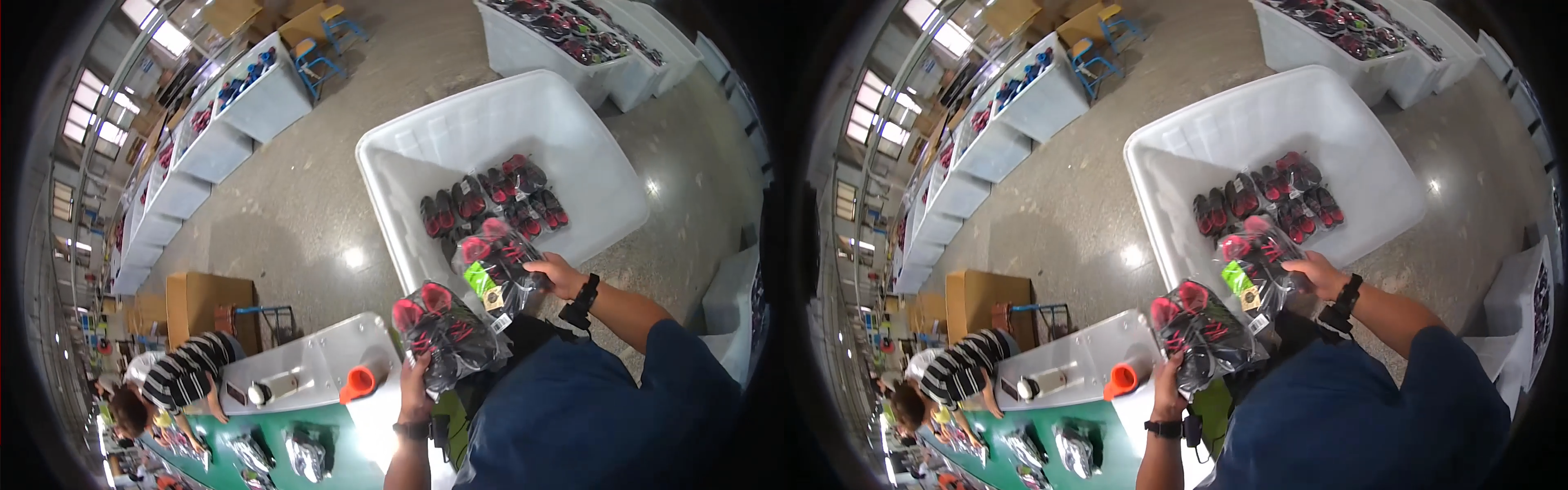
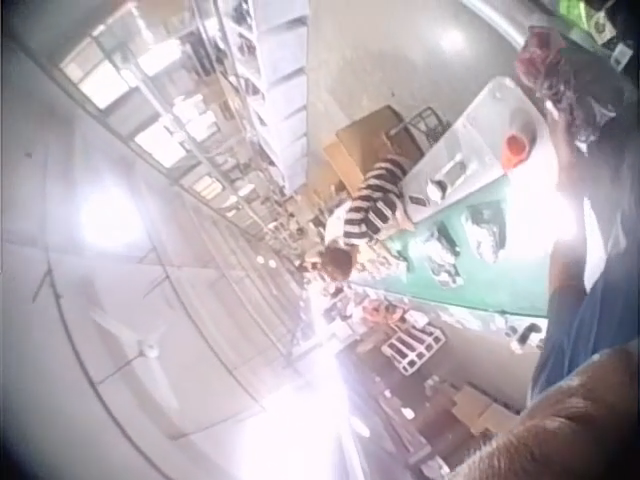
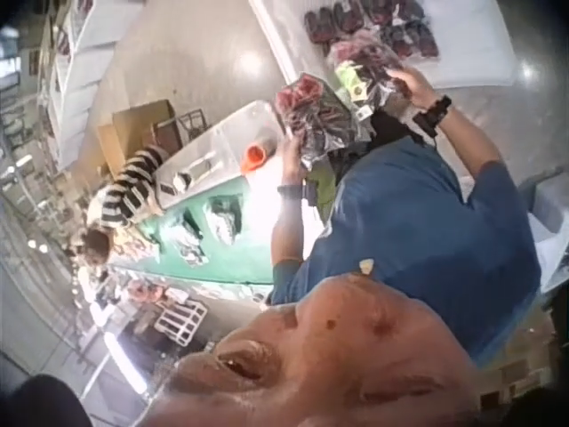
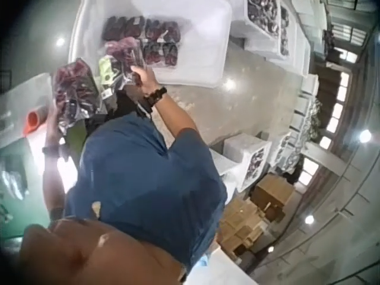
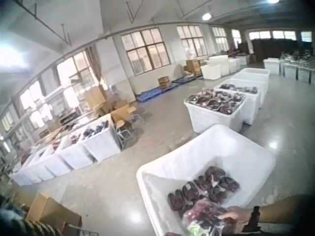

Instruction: Gathering packaged shoes from an assembly line and placing them into a large plastic bin.

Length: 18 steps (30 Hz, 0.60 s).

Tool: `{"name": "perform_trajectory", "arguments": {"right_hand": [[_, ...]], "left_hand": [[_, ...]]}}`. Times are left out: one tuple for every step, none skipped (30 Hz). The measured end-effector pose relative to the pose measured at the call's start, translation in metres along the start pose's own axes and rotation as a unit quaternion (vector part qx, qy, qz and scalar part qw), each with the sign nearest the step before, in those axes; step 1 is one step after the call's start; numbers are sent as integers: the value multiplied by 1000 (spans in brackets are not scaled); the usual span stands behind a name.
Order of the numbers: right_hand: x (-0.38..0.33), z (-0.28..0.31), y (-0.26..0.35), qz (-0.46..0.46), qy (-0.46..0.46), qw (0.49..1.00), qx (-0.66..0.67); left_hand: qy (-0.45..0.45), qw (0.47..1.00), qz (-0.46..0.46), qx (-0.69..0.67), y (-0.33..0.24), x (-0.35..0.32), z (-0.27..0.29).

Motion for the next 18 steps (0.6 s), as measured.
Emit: {"name": "perform_trajectory", "arguments": {"right_hand": [[6, 22, 9, 22, -43, 998, 41], [13, 42, 15, 24, -46, 998, 46], [16, 69, 18, -4, -89, 995, 35], [21, 93, 20, -32, -130, 991, 22], [27, 112, 26, -29, -156, 987, 34], [33, 131, 33, -32, -162, 986, 37], [43, 156, 37, -40, -172, 983, 57], [51, 175, 43, -50, -179, 980, 75], [55, 182, 56, -45, -172, 981, 81], [60, 190, 69, -49, -174, 980, 81], [64, 196, 89, -30, -170, 982, 74], [70, 200, 109, -9, -167, 984, 69], [78, 204, 130, 11, -166, 984, 66], [86, 206, 150, 31, -164, 984, 62], [92, 204, 168, 33, -174, 983, 57], [92, 223, 181, 34, -260, 963, 59], [96, 242, 195, 57, -334, 941, 6], [111, 242, 208, 82, -391, 915, -54]], "left_hand": [[17, 1000, 19, 7, 14, 23, -13], [32, 999, 37, 13, 31, 50, -22], [34, 998, 41, 15, 39, 70, -36], [38, 997, 61, 12, 50, 89, -49], [41, 996, 80, 9, 60, 106, -60], [43, 995, 86, 8, 64, 124, -79], [43, 993, 107, 9, 71, 141, -96], [40, 991, 126, 10, 78, 157, -111], [49, 992, 117, 17, 79, 175, -123], [46, 991, 121, 16, 83, 190, -133], [68, 995, 73, 21, 69, 209, -158], [92, 995, 24, 27, 56, 228, -181], [116, 992, 9, 47, 54, 250, -195], [139, 988, -6, 68, 53, 270, -206], [128, 987, 14, 99, 54, 286, -213], [125, 983, 35, 129, 56, 299, -227], [69, 977, 25, 201, 55, 303, -227], [-1, 942, -95, 323, 45, 327, -194]]}}
Point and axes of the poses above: each hand's wrist, its own x-axis towards the middle knuckle, its own z-axis out of the back of the hand, y = z × x, the point moved 10 cm from there along x, towards the middle knuckle, and after that the axes turned 14 degrees about -z, right-handed, at the moved point
